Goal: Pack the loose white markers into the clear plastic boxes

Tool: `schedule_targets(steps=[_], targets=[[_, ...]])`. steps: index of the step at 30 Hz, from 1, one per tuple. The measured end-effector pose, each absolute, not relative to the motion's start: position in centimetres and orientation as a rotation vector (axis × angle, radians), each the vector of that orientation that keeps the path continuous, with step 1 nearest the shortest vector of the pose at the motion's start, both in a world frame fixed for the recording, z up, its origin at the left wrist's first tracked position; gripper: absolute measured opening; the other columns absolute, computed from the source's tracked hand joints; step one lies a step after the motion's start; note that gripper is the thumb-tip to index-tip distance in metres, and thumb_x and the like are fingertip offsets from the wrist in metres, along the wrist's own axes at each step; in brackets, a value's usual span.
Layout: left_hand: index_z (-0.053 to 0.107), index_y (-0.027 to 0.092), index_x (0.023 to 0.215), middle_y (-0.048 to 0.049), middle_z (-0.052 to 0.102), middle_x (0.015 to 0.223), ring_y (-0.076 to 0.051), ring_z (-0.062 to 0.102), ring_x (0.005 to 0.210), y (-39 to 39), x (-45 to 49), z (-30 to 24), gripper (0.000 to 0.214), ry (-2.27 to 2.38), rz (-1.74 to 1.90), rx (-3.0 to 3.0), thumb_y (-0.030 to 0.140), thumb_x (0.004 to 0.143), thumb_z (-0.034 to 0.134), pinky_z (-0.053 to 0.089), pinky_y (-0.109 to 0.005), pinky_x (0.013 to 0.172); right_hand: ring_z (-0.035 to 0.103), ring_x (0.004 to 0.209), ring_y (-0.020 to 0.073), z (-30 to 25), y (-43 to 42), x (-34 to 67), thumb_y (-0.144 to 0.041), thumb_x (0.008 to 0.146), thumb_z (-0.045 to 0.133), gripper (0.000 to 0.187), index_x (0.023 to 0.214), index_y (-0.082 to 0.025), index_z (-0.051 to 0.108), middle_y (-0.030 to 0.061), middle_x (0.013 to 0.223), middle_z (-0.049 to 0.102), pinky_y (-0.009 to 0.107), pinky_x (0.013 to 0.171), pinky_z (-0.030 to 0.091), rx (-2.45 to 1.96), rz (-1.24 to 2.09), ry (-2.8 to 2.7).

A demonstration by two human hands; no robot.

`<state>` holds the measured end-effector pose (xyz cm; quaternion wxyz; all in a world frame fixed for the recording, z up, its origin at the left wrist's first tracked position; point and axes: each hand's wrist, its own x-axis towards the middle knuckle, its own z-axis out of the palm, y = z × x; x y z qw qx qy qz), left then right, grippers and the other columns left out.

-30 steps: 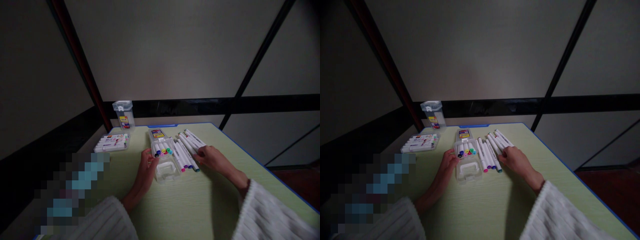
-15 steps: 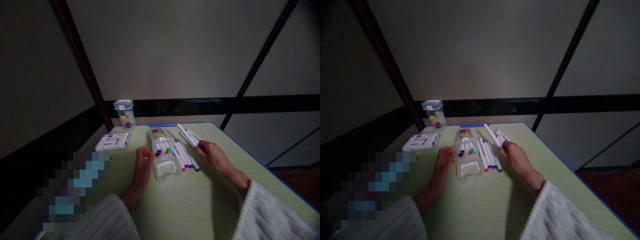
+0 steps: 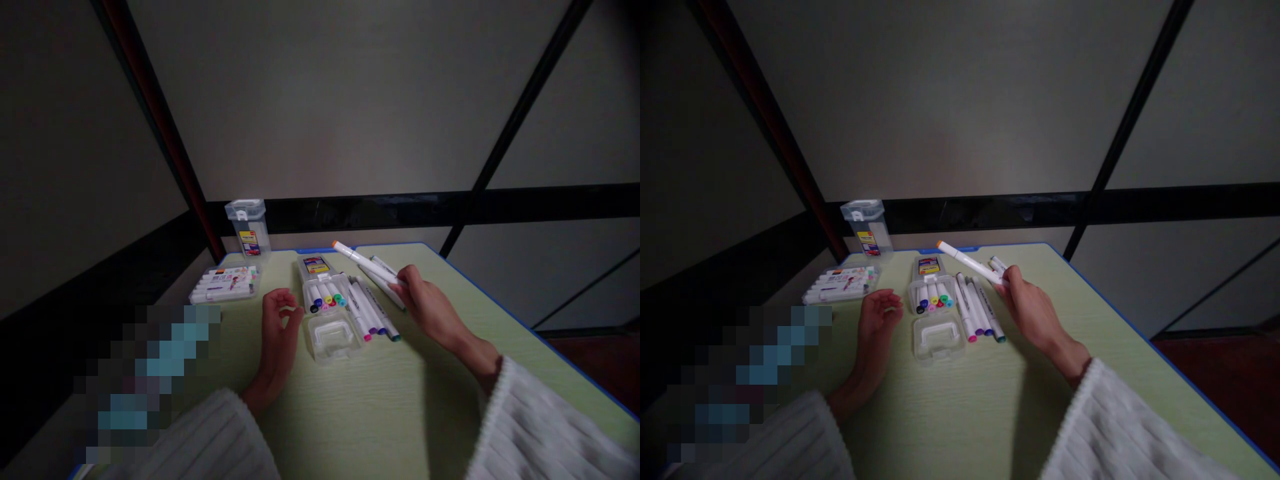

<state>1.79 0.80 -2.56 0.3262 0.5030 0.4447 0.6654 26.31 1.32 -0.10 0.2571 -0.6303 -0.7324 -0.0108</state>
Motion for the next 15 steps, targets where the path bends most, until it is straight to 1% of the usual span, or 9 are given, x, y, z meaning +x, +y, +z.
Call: schedule_targets(steps=[7,15], targets=[[0.046,0.021,0.094,0.0011,0.05,0.085,-0.013,0.05,0.078,0.56,1.67,-2.08,0.033,1.031,1.825,1.346,0.015,0.063,0.059,0.039,-0.024,0.069,0.052,0.049,0.0193,-0.12,0.91,26.31,-0.038,0.09,0.028,0.023,0.092,-0.018,0.038,0.0066,0.064,0.06,0.026,0.047,0.033,-1.512,-0.084,-2.039],[0.045,0.023,0.097,0.002,0.052,0.079,-0.012,0.05,0.075,0.02,1.93,-1.55,0.036,0.924,1.844,1.449,0.015,0.065,0.061,0.039,-0.025,0.068,0.06,0.058,0.0223,-0.13,0.74,26.34,-0.041,0.091,0.027,0.026,0.092,-0.018,0.039,0.0127,0.077,0.064,0.028,0.051,0.039,-1.347,-0.203,-2.169]])
